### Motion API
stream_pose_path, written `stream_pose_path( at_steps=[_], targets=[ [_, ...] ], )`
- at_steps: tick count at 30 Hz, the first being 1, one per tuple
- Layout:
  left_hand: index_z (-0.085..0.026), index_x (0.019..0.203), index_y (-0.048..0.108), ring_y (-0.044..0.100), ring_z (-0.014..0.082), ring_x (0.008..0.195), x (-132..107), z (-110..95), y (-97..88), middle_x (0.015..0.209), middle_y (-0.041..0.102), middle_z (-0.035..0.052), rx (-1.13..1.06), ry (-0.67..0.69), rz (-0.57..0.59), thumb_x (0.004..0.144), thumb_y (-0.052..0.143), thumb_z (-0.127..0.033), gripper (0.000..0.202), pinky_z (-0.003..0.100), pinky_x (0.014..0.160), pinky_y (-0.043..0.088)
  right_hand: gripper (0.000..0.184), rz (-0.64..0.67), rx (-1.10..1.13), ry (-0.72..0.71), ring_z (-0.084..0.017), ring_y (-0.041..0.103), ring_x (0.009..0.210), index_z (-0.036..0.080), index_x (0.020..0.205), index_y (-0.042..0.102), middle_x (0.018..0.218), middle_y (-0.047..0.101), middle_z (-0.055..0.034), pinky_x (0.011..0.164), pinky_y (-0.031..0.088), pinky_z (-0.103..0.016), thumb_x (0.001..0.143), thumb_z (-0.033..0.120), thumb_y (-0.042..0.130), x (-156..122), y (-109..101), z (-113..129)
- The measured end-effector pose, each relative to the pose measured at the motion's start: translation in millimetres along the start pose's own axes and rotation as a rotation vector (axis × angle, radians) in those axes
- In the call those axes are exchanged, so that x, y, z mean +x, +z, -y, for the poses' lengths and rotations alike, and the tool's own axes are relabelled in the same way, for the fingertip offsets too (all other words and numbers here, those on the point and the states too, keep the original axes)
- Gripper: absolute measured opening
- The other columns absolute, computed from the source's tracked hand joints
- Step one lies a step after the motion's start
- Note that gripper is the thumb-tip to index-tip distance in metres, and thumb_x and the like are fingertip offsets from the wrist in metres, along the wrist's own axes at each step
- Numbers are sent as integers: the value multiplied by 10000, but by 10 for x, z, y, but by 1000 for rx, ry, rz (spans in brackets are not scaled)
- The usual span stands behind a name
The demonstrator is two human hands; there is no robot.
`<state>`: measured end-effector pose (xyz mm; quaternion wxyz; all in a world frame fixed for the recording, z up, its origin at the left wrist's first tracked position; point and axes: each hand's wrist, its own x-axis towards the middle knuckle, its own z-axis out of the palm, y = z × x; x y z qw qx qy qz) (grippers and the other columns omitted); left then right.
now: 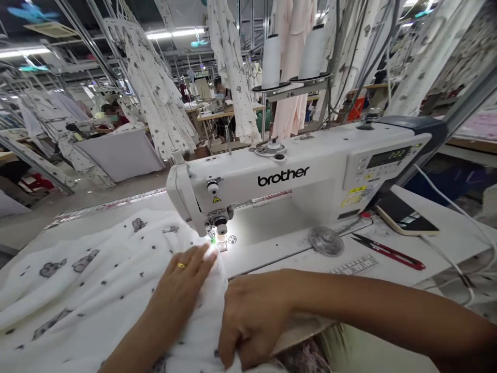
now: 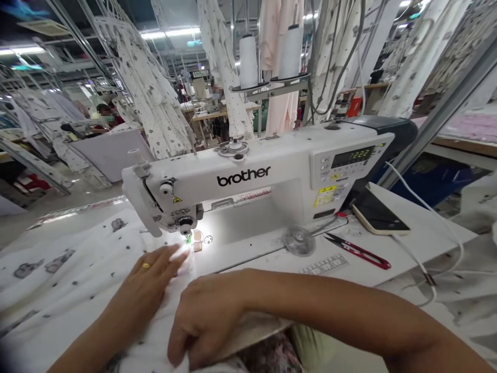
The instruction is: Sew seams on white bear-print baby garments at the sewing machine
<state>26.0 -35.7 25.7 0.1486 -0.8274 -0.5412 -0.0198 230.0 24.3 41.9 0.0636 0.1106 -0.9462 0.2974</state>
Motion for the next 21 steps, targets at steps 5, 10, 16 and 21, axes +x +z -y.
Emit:
stream_pose_path(
  at_steps=[5,10,16,21],
  targets=[
    [-238,1309,580,596,179,1153,33,78,90,1267,645,32,-190,147,-2,719,344,97,718,319,987,497,79,-71,169,-17,-49,557,601,173,787,676,657,651,85,612,396,-91,768,100,653,-90,17,-119],
    [-245,1302,589,587,188,1181,119,161,171,1267,641,44,-263,123,-3,722,315,108,733,352,1007,519,168,-105,-31,-14,-72,507,568,186,634,581,579,608,90,540,352,-171,720,89,688,-145,118,-134],
    [-256,1313,551,592,205,1139,256,346,250,1192,638,59,-280,59,114,805,306,85,658,384,960,540,206,-142,-27,97,-95,630,690,207,935,699,755,720,59,662,407,-182,744,136,728,-156,184,-263],
    [-221,1047,642,617,190,1041,358,470,244,1064,673,33,-332,72,86,877,334,13,423,401,1012,484,120,-176,-167,62,-87,635,760,194,843,636,782,706,58,764,414,-185,782,114,700,-162,136,-278]
  ],
)
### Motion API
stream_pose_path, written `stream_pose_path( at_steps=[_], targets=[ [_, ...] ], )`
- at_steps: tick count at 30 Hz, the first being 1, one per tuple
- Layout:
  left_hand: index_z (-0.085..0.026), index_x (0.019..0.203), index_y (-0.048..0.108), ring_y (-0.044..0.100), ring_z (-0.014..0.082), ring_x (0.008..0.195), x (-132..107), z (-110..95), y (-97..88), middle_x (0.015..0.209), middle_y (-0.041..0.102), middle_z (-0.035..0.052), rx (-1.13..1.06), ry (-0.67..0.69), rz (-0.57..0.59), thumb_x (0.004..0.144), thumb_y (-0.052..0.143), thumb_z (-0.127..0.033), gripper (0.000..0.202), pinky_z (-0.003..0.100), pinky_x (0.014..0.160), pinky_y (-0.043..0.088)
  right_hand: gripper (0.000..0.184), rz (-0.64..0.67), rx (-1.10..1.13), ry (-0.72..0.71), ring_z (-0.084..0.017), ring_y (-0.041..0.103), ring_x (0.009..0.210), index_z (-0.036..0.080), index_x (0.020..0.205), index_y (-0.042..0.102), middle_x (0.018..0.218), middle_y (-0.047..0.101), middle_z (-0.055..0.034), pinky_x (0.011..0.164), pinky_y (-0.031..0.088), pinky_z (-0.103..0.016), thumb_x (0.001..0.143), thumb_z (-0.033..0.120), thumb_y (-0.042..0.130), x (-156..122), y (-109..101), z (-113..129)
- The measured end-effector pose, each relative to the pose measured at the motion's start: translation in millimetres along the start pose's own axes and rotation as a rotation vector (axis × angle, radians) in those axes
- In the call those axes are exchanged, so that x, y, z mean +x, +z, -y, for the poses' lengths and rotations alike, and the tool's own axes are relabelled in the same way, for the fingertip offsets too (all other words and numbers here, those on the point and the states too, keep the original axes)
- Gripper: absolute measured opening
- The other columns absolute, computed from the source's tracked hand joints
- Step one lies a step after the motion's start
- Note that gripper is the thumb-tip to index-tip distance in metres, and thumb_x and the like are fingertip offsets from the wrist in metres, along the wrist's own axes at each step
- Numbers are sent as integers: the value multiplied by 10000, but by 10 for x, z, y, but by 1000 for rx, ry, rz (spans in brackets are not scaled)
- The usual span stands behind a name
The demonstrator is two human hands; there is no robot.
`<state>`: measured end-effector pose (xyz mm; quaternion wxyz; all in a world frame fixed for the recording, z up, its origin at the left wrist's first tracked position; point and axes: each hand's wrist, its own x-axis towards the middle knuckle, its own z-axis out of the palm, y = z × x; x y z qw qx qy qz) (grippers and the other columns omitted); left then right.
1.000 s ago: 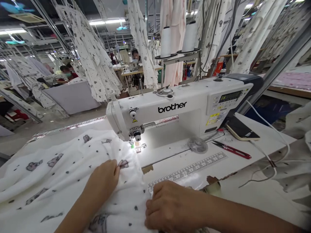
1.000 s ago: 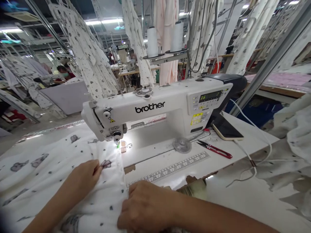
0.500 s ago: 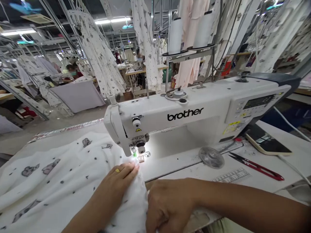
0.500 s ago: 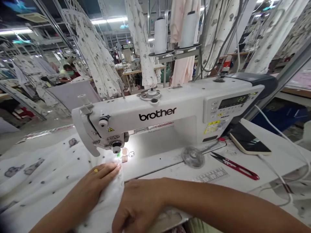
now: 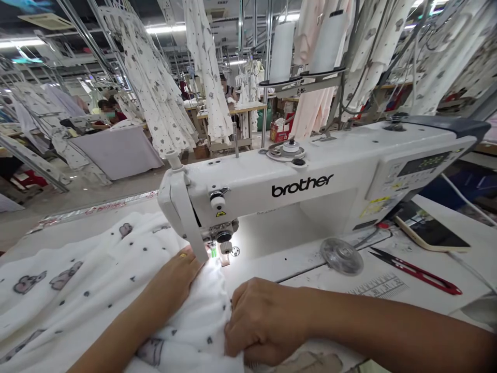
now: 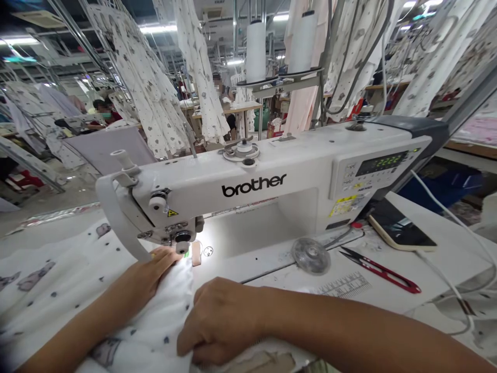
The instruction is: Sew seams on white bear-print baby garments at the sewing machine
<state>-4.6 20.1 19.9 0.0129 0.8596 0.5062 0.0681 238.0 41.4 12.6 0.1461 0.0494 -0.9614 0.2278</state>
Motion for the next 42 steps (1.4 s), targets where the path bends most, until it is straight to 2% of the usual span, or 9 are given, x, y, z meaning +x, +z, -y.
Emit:
stream_pose_path(
  at_steps=[3,9,13,18,21,24,33,37,42],
  targets=[
    [-221,1005,652,608,216,1064,-33,-40,-46,1096,666,52,47,-23,-44,901,344,-37,373,425,1002,470,98,-1,-111,-81,-82,615,786,199,838,616,808,691,61,776,416,-207,803,137,683,0,-1,-2],
    [-225,961,565,662,234,776,-314,-275,80,943,666,42,65,-326,-184,973,416,-374,212,370,631,522,159,-150,-418,-334,-124,536,646,155,770,648,661,566,22,713,429,-286,905,136,566,6,83,14],
    [-246,987,502,674,174,706,-396,-309,175,942,673,0,-34,-406,-126,993,372,-308,144,301,571,505,179,-302,-494,-384,-136,539,660,110,847,695,695,578,-10,692,436,-285,906,151,531,16,73,59],
    [-235,1136,516,658,219,822,-346,-290,92,983,661,42,124,-170,-221,974,372,-223,217,360,687,531,178,-214,-401,-282,-114,493,593,172,690,626,604,524,46,655,411,-274,863,134,616,10,78,53],
    [-222,1236,519,597,245,1086,-318,-296,62,1189,624,71,156,57,-189,930,379,-107,356,411,920,499,170,-110,-355,-251,-117,509,622,192,692,607,644,567,52,707,409,-282,852,154,652,-3,99,25],
    [-203,1287,513,557,226,1173,-303,-269,101,1286,595,65,158,146,-150,871,379,-13,476,378,998,472,174,-55,-336,-229,-115,526,661,196,710,602,691,602,48,747,401,-286,873,208,662,-8,88,19],
    [-246,1334,524,564,257,1186,-118,61,121,1261,606,87,97,98,-17,852,379,21,570,437,997,498,249,-60,-348,-58,-112,568,720,181,728,559,762,654,14,765,397,-276,949,102,479,38,27,-67],
    [-264,1243,594,566,263,1170,-121,-44,21,1218,615,78,67,81,-23,873,399,-4,492,437,966,510,212,-93,-308,-23,-101,594,736,183,742,575,784,672,24,764,412,-261,915,81,506,40,51,-110],
    [-244,1333,530,587,240,1144,-141,-123,51,1276,616,57,24,134,-10,828,422,35,587,409,968,512,202,-124,-289,-10,-104,631,793,189,788,616,834,700,-3,809,435,-257,921,100,493,37,102,-148]
  ],
)
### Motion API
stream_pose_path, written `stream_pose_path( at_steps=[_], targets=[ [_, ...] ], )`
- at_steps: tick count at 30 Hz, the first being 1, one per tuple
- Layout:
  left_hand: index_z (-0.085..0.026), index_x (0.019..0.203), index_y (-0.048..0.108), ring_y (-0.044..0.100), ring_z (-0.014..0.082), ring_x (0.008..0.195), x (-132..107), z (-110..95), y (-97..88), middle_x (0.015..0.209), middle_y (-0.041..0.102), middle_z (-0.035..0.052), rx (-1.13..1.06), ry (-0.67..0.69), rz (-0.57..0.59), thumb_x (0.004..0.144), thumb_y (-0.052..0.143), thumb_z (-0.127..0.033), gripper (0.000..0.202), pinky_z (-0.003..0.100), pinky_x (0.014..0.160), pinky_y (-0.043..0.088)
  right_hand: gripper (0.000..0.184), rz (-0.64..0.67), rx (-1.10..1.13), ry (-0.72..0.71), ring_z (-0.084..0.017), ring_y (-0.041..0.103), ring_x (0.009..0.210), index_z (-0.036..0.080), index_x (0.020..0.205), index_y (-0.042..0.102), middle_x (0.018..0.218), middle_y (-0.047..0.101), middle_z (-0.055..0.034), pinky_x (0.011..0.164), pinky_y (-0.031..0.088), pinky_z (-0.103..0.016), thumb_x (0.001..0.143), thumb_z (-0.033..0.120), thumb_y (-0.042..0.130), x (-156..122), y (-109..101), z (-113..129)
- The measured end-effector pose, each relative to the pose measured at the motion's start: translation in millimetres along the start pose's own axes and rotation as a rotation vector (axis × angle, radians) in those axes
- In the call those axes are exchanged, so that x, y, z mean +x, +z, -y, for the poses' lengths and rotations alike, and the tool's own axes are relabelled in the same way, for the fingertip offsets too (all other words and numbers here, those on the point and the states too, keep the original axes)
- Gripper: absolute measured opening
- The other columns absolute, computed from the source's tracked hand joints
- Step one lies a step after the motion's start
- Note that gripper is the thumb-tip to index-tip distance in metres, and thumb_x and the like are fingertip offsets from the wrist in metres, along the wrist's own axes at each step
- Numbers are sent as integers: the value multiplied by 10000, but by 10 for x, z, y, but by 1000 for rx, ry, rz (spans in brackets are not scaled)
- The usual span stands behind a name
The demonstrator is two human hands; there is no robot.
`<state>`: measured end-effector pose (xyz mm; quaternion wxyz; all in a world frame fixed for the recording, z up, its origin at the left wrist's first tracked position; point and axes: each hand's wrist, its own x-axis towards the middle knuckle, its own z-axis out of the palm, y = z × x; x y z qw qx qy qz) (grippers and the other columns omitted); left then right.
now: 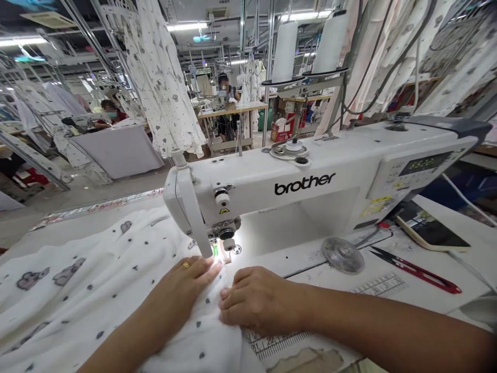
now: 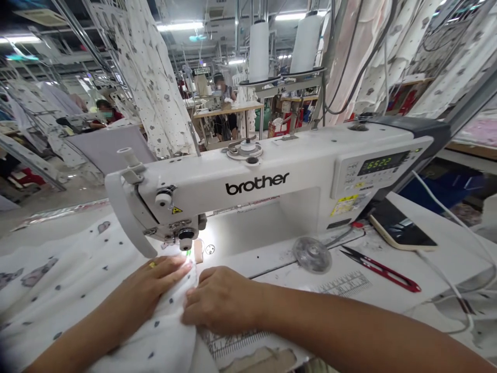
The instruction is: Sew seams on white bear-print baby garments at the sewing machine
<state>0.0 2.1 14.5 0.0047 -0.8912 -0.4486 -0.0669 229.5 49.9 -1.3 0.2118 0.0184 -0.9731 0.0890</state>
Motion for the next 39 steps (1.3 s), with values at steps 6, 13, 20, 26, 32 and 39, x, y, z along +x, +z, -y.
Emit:
stream_pose_path(
  at_steps=[6,13,20,26,32,39],
  targets=[
    [-267,1260,599,616,244,1084,30,174,9,1218,639,79,34,-27,15,862,420,-25,499,388,906,529,231,-59,-17,70,-101,657,834,190,839,643,867,722,-24,868,448,-237,945,88,464,9,130,-74],
    [-289,1203,625,620,230,1051,96,185,-114,1122,659,65,14,-10,10,838,394,-4,518,354,875,529,200,-40,-20,205,-112,660,865,196,864,661,912,731,-9,888,444,-243,873,51,524,48,133,-106],
    [-252,1128,633,628,208,1057,12,92,-106,1146,668,63,26,55,-45,810,391,21,484,344,895,517,195,-12,4,225,-115,641,889,191,848,653,919,721,-7,889,442,-244,866,45,525,80,88,-128],
    [-228,1259,587,643,196,1105,-104,207,42,1237,667,70,-2,2,-73,866,378,-40,483,317,936,533,206,-1,6,275,-116,613,766,170,737,601,830,696,-3,814,449,-233,850,19,519,112,90,-141],
    [-221,1106,662,654,185,1066,111,472,-38,1091,705,52,-128,-87,14,892,332,-43,433,321,934,535,234,-13,4,427,-116,612,731,165,681,574,753,669,20,726,446,-216,836,-7,540,201,41,-187],
    [-228,1202,585,624,213,1124,-2,-38,-223,1221,652,69,-198,-226,-33,988,410,-286,283,360,937,542,288,-165,89,336,-149,625,1079,194,1067,665,1168,688,-25,951,444,-277,897,26,503,91,85,-189]
  ],
)
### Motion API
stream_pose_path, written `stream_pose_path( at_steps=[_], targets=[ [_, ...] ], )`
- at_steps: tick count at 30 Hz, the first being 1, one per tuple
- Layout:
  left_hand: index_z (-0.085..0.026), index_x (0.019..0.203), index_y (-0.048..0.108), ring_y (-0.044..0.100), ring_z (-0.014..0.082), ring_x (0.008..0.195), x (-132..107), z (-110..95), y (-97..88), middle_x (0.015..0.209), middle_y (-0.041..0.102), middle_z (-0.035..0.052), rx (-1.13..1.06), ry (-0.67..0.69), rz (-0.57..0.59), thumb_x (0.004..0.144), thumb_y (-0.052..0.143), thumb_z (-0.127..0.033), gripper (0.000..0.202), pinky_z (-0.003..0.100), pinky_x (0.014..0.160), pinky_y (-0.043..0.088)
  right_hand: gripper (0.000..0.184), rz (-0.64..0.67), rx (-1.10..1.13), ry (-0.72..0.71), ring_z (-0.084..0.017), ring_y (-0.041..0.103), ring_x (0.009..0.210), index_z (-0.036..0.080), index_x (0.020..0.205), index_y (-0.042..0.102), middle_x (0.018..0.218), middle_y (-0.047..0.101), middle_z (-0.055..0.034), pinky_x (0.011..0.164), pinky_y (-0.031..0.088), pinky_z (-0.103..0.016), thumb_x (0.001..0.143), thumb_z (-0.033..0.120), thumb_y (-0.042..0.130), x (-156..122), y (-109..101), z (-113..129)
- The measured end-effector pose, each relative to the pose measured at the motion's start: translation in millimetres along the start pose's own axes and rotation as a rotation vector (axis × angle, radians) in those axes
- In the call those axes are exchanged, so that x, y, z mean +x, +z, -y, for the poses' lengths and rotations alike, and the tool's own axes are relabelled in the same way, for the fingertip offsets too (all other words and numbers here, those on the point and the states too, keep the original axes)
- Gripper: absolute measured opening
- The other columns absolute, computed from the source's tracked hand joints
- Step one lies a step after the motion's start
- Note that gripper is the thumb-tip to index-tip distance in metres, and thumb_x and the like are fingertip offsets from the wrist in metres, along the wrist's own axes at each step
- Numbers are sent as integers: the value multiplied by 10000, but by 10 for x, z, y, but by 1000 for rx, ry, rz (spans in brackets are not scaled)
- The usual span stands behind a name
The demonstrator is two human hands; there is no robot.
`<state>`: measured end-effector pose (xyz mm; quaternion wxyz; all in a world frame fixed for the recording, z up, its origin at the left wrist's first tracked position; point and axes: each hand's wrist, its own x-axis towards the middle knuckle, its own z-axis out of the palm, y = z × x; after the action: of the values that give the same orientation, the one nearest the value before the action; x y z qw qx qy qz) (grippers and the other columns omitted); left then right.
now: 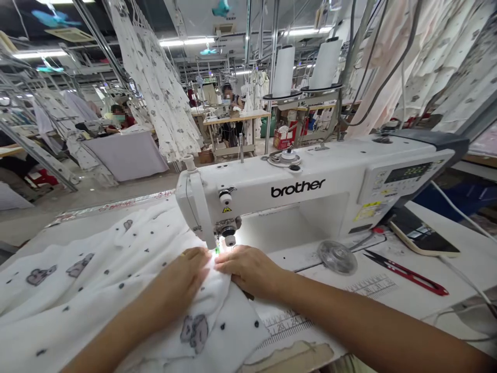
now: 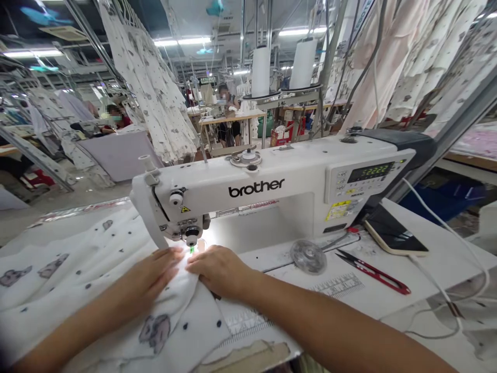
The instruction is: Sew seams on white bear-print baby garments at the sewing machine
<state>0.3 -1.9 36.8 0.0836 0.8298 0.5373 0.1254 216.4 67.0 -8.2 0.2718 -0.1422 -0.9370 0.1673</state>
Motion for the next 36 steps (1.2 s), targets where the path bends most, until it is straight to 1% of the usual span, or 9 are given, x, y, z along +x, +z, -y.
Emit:
stream_pose_path(
  at_steps=[3,7,12,16,20,24,29,33,36],
  targets=[
    [-228,1291,503,616,247,1147,-167,-211,198,1260,632,88,-7,-48,-101,949,514,-376,373,406,929,553,268,-45,5,57,-164,624,1061,184,1114,636,1149,687,-44,988,429,-319,901,56,535,-19,-21,17],
    [-179,1283,514,559,332,1232,-240,-210,435,1287,619,141,115,-13,-241,914,550,-382,423,523,983,506,158,-15,-26,218,-182,602,931,165,999,601,972,662,-50,855,471,-311,869,78,579,16,-62,48],
    [-179,1266,573,532,280,1275,-233,45,313,1318,615,120,48,85,-163,958,472,-302,347,467,1077,451,126,56,-65,258,-197,557,954,154,995,559,977,609,-63,797,464,-299,881,107,590,88,-92,66],
    [-230,1299,599,539,241,1276,-228,184,85,1329,618,65,-207,-16,-61,1014,372,-315,373,415,1085,455,98,135,-72,201,-193,563,921,167,955,587,978,611,-49,788,460,-299,887,189,655,148,-135,57],
    [-252,1233,646,574,245,1208,-181,94,-104,1271,641,47,-330,-64,44,1017,371,-368,369,399,1055,469,190,159,-171,92,-192,566,970,178,1093,584,1112,605,-61,810,466,-303,912,211,633,175,-105,35],
    [-230,1023,677,632,212,1021,-93,-80,-190,1098,669,48,-268,-126,-21,995,384,-376,328,326,882,525,82,198,-379,-129,-169,554,832,148,995,596,969,616,-52,707,449,-282,968,134,519,175,-61,-2],
    [-226,758,505,591,179,665,18,-196,-35,714,604,-8,-208,-267,-90,988,333,-410,341,298,616,459,211,257,-504,-468,-171,517,772,105,920,624,865,596,-56,694,431,-301,983,67,427,148,-154,-73],
    [-237,695,353,520,178,578,38,-211,144,607,497,-33,-210,-354,-156,984,311,-507,397,287,539,394,122,291,-406,-354,-169,520,808,126,949,666,915,608,-40,707,437,-289,963,142,545,94,-244,-113],
    [-238,719,382,538,195,600,23,-218,195,630,508,-29,-172,-386,-135,932,402,-596,417,300,553,406,153,267,-276,-274,-155,520,863,185,1072,669,938,603,-11,766,434,-276,946,166,585,48,-309,-132]
  ],
)
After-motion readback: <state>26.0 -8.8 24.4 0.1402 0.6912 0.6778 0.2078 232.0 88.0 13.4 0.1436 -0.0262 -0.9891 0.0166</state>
